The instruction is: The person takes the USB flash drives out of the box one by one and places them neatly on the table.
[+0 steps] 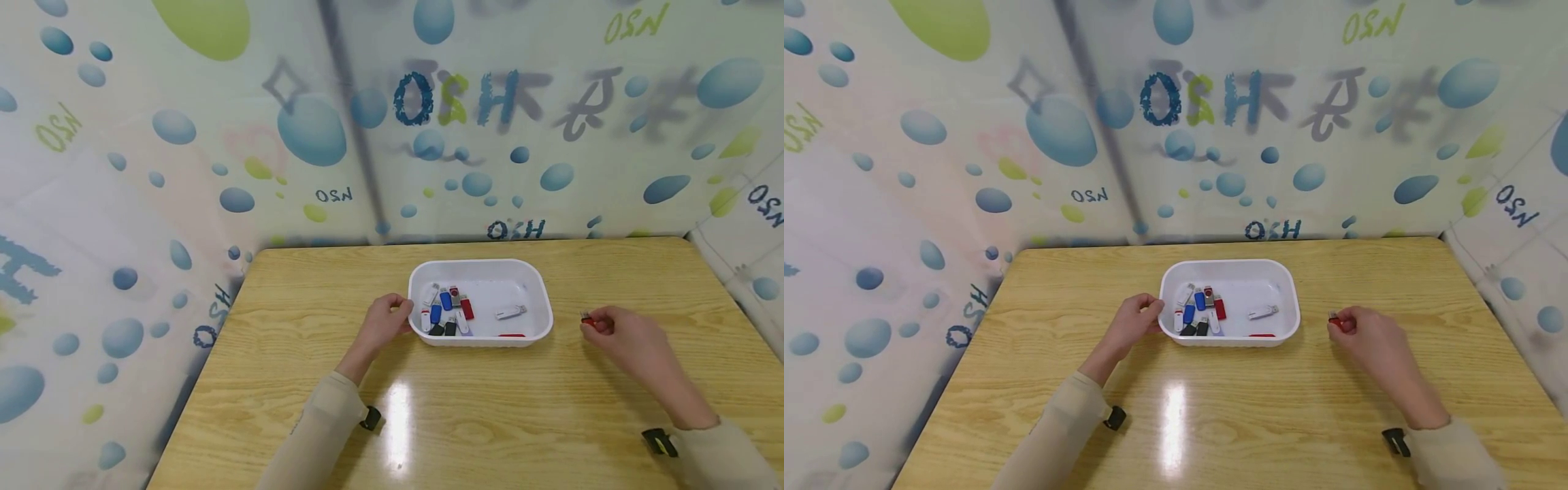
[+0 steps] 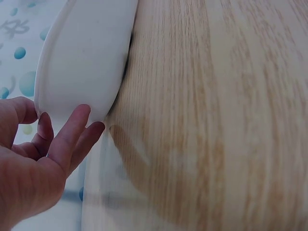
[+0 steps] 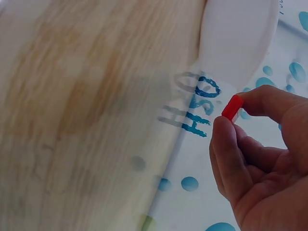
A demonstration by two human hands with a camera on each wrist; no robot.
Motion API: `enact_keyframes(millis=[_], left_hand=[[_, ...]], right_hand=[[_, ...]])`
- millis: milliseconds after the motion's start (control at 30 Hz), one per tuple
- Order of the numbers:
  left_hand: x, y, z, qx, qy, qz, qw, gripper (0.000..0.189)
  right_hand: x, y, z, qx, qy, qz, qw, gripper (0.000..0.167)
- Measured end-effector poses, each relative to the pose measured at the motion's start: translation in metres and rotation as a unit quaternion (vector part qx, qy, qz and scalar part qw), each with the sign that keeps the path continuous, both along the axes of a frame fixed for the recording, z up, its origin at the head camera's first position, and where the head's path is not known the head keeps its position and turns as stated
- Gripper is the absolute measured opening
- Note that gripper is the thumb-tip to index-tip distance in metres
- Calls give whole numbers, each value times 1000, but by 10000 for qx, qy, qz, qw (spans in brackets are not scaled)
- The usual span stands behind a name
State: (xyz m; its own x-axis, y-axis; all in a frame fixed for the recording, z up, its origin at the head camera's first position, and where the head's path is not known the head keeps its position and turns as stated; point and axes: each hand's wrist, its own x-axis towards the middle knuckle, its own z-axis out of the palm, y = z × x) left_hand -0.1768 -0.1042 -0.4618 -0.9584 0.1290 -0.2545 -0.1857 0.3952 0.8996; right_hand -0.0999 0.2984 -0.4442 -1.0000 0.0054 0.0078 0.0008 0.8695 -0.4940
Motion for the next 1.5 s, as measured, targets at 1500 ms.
enact_keyframes(millis=[1500], left_hand=[[1,-2,-4,446,-21,3,9990,26]], right_hand=[[-11,0,-19,281,-799,330,9959,27]])
